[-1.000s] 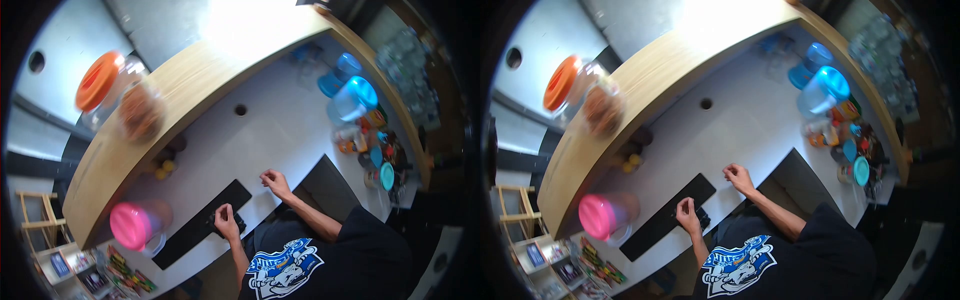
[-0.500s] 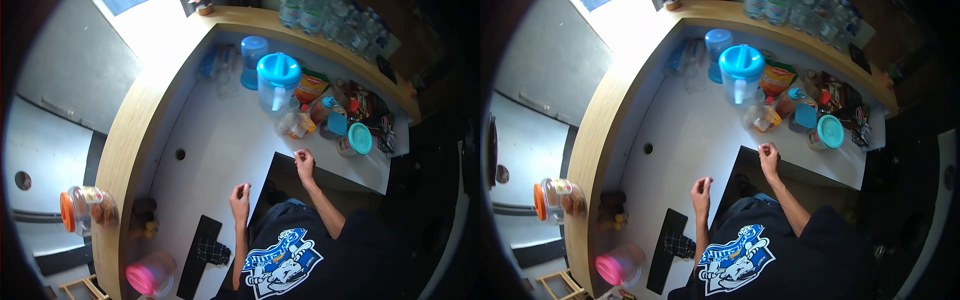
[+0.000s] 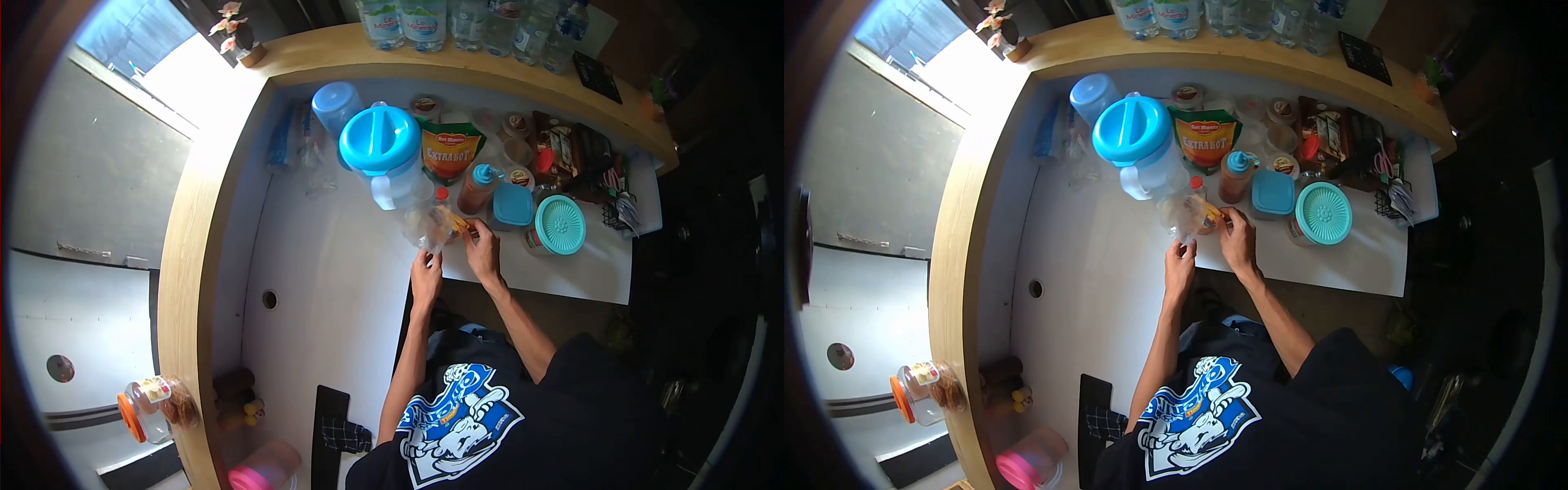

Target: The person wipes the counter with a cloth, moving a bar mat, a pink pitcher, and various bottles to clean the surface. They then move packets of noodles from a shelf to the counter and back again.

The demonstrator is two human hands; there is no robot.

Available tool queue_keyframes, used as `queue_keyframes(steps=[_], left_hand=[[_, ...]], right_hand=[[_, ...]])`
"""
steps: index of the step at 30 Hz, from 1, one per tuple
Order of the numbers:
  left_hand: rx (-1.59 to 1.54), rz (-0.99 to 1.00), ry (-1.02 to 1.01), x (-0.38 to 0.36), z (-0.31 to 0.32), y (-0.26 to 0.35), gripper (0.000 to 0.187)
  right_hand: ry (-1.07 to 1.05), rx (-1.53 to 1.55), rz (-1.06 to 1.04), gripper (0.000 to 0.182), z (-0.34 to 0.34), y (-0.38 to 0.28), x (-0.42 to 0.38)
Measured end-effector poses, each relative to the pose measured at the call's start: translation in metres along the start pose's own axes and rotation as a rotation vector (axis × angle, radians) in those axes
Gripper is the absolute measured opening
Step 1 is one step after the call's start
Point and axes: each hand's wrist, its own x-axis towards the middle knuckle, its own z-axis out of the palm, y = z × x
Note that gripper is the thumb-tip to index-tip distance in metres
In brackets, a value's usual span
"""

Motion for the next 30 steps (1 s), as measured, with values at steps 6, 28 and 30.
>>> queue_keyframes(steps=[6,28,30], left_hand=[[0.087,0.093,0.115,-0.002,0.016,0.023,0.042],[-0.129,0.173,0.298,-0.062,-0.032,-0.015,0.006],[-0.153,0.144,0.383,-0.082,-0.048,-0.022,0.003]], right_hand=[[-0.037,0.002,0.05,0.015,-0.03,0.011,0.006],[-0.472,0.119,-0.067,0.01,-0.027,-0.022,-0.015],[-0.543,0.2,-0.071,0.01,-0.009,-0.03,-0.027]])
